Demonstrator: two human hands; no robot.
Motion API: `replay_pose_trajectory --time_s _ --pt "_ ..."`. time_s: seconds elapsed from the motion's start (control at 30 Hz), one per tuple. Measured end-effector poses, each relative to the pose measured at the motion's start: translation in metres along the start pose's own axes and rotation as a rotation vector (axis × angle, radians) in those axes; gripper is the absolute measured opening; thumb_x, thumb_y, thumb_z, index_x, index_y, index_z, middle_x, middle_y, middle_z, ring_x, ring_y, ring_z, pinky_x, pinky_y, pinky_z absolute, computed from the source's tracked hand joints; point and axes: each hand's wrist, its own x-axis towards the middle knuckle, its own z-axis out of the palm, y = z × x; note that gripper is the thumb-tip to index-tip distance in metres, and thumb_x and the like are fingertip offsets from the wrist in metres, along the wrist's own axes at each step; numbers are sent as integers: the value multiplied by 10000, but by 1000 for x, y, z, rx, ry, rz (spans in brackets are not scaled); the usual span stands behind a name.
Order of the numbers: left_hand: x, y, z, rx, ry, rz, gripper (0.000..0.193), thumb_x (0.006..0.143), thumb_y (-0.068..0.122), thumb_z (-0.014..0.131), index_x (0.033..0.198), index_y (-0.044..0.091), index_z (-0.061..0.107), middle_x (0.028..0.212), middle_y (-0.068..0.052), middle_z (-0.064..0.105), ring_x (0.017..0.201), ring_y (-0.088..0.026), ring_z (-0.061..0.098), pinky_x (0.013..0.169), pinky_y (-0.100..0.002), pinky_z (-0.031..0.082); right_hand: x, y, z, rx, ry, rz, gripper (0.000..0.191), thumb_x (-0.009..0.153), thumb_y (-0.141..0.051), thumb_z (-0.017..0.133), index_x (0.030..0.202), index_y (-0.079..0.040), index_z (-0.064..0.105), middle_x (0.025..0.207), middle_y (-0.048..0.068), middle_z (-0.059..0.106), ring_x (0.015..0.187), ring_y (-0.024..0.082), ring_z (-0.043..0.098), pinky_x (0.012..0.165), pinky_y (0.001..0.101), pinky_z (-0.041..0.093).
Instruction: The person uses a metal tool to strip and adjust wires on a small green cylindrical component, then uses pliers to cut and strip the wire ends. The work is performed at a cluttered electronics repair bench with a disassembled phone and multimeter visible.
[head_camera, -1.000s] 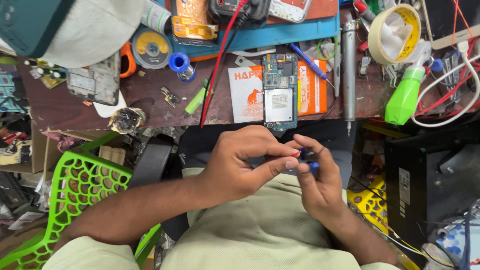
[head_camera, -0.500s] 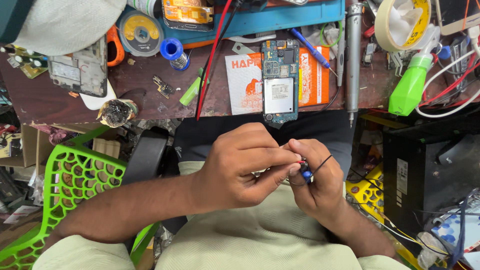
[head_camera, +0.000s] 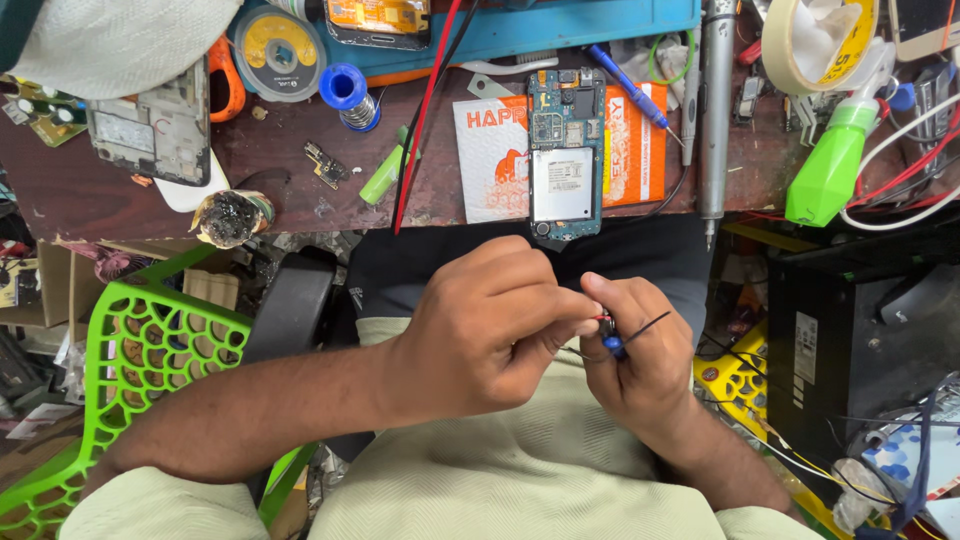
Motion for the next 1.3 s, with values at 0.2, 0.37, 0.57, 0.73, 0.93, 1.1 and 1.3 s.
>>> replay_pose_trajectory --time_s 0.2,0.37,0.57,0.73,0.93,1.1,1.3 --pt "3 -2 1 1 -48 -28 183 815 -75 732 929 49 661 799 -74 504 749 -273 509 668 -399 412 -13 10 0 -30 -24 -27 393 925 10 681 1299 25 559 871 146 622 736 280 612 643 386 499" --pt "6 2 -11 31 -41 -30 221 763 -117 709 890 45 628 809 -80 525 776 -284 525 702 -412 423 -2 23 -17 -20 496 291 127 1114 -103 589 1136 14 545 893 103 620 739 245 548 674 342 460" --pt "11 5 -23 49 9 -52 229 752 -131 721 884 45 658 768 -60 549 728 -258 530 679 -394 416 -15 48 -56 419 722 308 247 1207 -311 512 1233 -77 436 890 154 632 725 286 606 699 378 489" --pt "15 3 -16 31 -23 -48 187 807 -61 778 928 56 697 777 -54 567 722 -246 546 678 -380 433 -35 23 -46 1244 354 621 370 1187 -277 494 1469 -101 330 1051 255 664 918 417 689 885 539 560" --pt "12 4 -15 31 -47 -104 108 893 35 793 965 64 718 754 -51 586 665 -206 584 600 -348 445 -21 -9 -22 796 -209 753 379 1049 -275 534 1371 -181 358 1158 247 697 1014 396 704 878 505 576" --pt "11 4 -12 -18 -32 -265 112 946 123 802 1024 52 764 736 -45 643 589 -106 597 526 -282 460 -16 1 -23 -357 -654 586 625 941 -271 665 1514 -179 434 1103 114 728 987 290 685 789 437 548" --pt "9 -10 -1 -806 113 -778 145 934 91 748 1029 12 671 893 -12 730 787 -57 713 692 -229 623 -28 -2 -20 464 -133 529 399 953 71 658 1312 -34 520 1171 163 724 1086 208 705 986 335 554"
